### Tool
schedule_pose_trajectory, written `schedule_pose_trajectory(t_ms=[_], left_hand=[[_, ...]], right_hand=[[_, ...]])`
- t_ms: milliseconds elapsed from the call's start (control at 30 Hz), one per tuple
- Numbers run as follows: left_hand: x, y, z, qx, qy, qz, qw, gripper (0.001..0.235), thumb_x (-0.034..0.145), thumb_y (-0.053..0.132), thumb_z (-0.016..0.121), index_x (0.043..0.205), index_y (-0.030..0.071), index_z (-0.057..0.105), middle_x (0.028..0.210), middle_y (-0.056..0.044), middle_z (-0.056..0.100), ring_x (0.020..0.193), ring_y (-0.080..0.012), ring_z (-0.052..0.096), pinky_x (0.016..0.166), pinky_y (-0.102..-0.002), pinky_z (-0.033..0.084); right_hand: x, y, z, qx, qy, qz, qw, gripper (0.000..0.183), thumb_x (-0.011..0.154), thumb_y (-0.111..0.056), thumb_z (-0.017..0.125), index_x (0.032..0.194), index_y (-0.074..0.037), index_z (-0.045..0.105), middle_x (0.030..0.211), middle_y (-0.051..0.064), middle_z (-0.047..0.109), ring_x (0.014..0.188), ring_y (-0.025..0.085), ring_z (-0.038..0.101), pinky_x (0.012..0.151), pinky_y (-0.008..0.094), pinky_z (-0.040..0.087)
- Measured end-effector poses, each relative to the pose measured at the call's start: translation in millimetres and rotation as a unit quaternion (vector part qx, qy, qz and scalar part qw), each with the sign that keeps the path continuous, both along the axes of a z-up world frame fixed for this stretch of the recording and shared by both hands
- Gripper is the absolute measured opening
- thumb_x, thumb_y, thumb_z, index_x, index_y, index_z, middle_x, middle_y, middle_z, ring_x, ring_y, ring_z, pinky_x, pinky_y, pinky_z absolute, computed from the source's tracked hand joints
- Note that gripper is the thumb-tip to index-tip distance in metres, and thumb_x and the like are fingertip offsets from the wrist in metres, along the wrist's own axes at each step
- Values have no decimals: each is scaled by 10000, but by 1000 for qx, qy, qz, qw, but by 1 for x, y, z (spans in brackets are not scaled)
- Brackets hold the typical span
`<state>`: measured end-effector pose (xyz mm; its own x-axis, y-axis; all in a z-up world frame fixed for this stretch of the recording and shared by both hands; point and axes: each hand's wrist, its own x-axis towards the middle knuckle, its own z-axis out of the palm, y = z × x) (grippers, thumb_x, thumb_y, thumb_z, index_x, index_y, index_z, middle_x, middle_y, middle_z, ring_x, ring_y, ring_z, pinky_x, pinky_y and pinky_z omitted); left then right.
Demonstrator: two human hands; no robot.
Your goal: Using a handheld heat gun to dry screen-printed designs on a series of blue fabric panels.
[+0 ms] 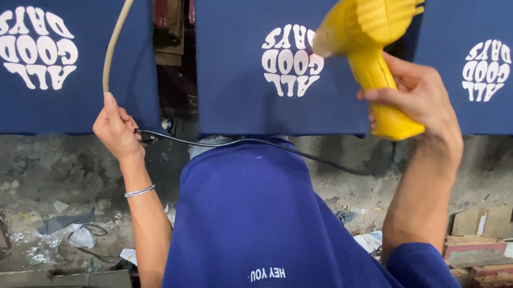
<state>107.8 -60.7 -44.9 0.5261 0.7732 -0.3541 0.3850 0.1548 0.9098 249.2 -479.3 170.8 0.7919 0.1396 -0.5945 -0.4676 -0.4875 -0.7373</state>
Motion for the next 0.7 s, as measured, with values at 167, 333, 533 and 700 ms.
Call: schedule_pose_trajectory(t_ms=[167, 333, 533, 700], left_hand=[[2, -2, -1, 9, 0, 7, 1000, 584, 1056, 492, 594, 623, 125, 455, 494, 18, 356, 421, -73, 352, 343, -233, 258], [2, -5, 1, 17, -9, 23, 1000, 581, 1060, 490, 590, 626, 123, 472, 494, 14, 377, 409, -74, 353, 343, -227, 276], [2, -7, 4, 18, -13, 22, 1000, 556, 1073, 481, 581, 651, 130, 487, 509, 22, 395, 429, -66, 367, 350, -224, 301], [2, -9, 5, 36, -6, 34, 999, 553, 1077, 471, 586, 657, 124, 489, 522, 24, 401, 440, -65, 363, 354, -221, 300]], right_hand=[[17, 13, 1, 40, -51, 21, 998, 672, 850, -95, 723, 1506, -108, 577, 880, 42, 593, 542, 160, 587, 486, 284, 553], [16, -13, 3, -19, -6, 33, 999, 668, 815, -81, 732, 1471, -79, 611, 893, 138, 676, 543, 220, 617, 504, 345, 572], [28, 0, 6, 43, -31, 49, 997, 642, 856, -70, 698, 1486, -65, 578, 920, 119, 653, 546, 194, 613, 510, 309, 591], [24, -8, 12, -39, 7, 51, 998, 678, 803, -65, 736, 1471, -74, 619, 864, 121, 669, 506, 224, 591, 480, 341, 545]])
